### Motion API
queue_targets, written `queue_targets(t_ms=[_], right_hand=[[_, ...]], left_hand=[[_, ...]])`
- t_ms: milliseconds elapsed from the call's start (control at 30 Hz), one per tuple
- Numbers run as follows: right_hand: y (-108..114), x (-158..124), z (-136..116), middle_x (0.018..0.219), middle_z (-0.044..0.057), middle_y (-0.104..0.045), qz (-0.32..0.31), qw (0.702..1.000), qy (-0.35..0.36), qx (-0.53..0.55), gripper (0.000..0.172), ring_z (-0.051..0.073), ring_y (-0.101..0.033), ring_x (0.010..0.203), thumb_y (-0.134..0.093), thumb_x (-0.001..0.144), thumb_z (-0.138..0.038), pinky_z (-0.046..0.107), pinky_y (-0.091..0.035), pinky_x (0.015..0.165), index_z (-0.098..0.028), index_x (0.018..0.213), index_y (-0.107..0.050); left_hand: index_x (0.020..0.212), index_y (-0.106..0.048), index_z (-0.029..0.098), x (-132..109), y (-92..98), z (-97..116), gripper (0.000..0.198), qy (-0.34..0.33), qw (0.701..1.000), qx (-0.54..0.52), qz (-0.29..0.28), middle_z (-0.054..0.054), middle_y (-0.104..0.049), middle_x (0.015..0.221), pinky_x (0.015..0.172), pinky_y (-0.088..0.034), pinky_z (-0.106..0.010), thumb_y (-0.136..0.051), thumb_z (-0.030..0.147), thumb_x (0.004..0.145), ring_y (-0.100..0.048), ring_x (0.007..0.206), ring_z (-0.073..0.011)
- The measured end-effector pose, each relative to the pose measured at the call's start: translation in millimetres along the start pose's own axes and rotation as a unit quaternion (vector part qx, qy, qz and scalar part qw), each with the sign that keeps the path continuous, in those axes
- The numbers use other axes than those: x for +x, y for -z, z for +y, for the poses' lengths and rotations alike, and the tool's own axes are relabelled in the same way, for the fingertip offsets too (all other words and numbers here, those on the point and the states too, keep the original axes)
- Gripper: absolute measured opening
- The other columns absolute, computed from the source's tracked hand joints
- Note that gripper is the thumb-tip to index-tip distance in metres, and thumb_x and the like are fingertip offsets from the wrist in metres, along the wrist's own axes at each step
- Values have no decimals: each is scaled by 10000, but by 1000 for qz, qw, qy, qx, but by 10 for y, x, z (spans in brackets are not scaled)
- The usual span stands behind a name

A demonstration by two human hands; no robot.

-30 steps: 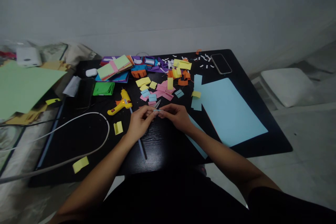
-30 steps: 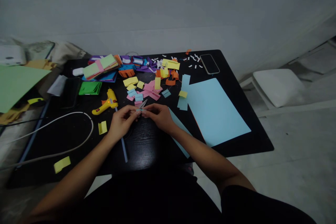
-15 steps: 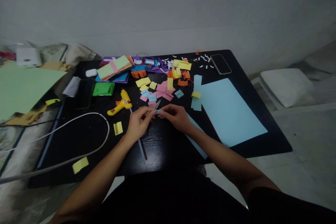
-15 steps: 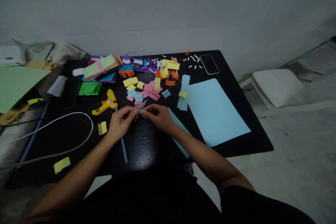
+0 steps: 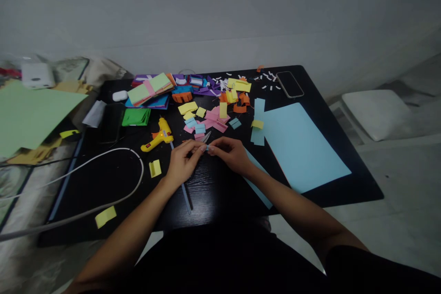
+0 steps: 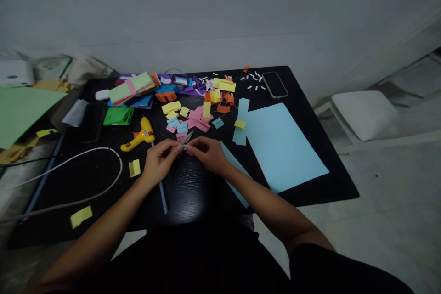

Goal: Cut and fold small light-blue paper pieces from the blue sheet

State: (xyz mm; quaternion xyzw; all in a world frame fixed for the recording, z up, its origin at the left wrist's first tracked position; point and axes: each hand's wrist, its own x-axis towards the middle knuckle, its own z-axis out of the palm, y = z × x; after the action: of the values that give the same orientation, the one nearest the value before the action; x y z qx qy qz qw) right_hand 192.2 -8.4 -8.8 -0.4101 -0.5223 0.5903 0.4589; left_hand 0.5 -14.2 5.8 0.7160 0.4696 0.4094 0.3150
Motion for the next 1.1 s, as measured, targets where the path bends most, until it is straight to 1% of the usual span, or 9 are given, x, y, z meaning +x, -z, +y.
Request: queue_targets(t_ms=[233, 367, 567, 667, 800, 900, 1000, 1100], right_hand=[[-4, 3, -8, 784, 14, -734, 1, 1000, -4, 0, 232, 156, -685, 744, -807, 804, -405, 305, -561, 771, -190, 863, -745], [-12, 12, 3, 767, 9, -725, 0, 1000, -12, 18, 266, 153, -686, 724, -824, 785, -426, 307, -571, 762, -188, 855, -729], [10, 29, 13, 814, 24, -745, -33, 997, -41, 58, 314, 163, -711, 750, -817, 787, -469, 332, -603, 778, -182, 872, -723], [25, 41, 23, 813, 20, -745, -41, 997, -44, 55, 300, 160, -707, 753, -835, 771, -446, 330, -596, 794, -181, 868, -732], [23, 44, 42, 879, 24, -761, -22, 999, -26, 35, 264, 164, -717, 825, -841, 769, -396, 334, -579, 877, -188, 897, -741], [9, 37, 59, 941, 33, -773, 3, 1000, -12, 28, 282, 184, -731, 901, -846, 759, -390, 355, -577, 929, -198, 933, -734], [0, 28, 73, 984, 44, -773, 25, 1000, 1, 12, 317, 194, -730, 940, -853, 749, -398, 360, -582, 935, -204, 966, -728], [1, 23, 81, 974, 37, -755, 38, 999, 9, 0, 348, 187, -718, 930, -857, 746, -392, 348, -583, 915, -217, 1016, -725]], left_hand=[[952, -752, 185, -6, -29, -17, 171, 11, 1000, -22, 8, -15, -719, 798, 656, -505, -252, -642, 315, 963, -632, 674, -132], [1000, -743, 191, -14, -41, -53, 170, 16, 999, -41, 0, -19, -730, 834, 661, -513, -256, -641, 323, 967, -646, 687, -134], [1011, -752, 199, -6, -19, -76, 176, -4, 1000, -21, -3, -35, -714, 873, 713, -520, -288, -643, 330, 965, -646, 733, -151], [1061, -751, 205, -11, -29, -92, 193, 3, 1000, -30, 5, -48, -710, 925, 719, -526, -292, -661, 336, 953, -648, 756, -154], [1184, -709, 206, -24, -61, -124, 297, 37, 997, -70, 12, -55, -718, 980, 729, -535, -286, -703, 346, 922, -657, 785, -154], [1224, -682, 206, -26, -74, -130, 352, 55, 994, -93, 16, -52, -722, 979, 734, -536, -284, -721, 354, 907, -656, 788, -153], [1179, -694, 197, -19, -72, -108, 327, 62, 994, -92, 20, -47, -706, 933, 714, -528, -277, -721, 369, 902, -642, 767, -149], [1031, -701, 183, -13, -64, -86, 250, 69, 994, -80, 24, -28, -671, 847, 675, -508, -262, -732, 385, 887, -608, 711, -138]])
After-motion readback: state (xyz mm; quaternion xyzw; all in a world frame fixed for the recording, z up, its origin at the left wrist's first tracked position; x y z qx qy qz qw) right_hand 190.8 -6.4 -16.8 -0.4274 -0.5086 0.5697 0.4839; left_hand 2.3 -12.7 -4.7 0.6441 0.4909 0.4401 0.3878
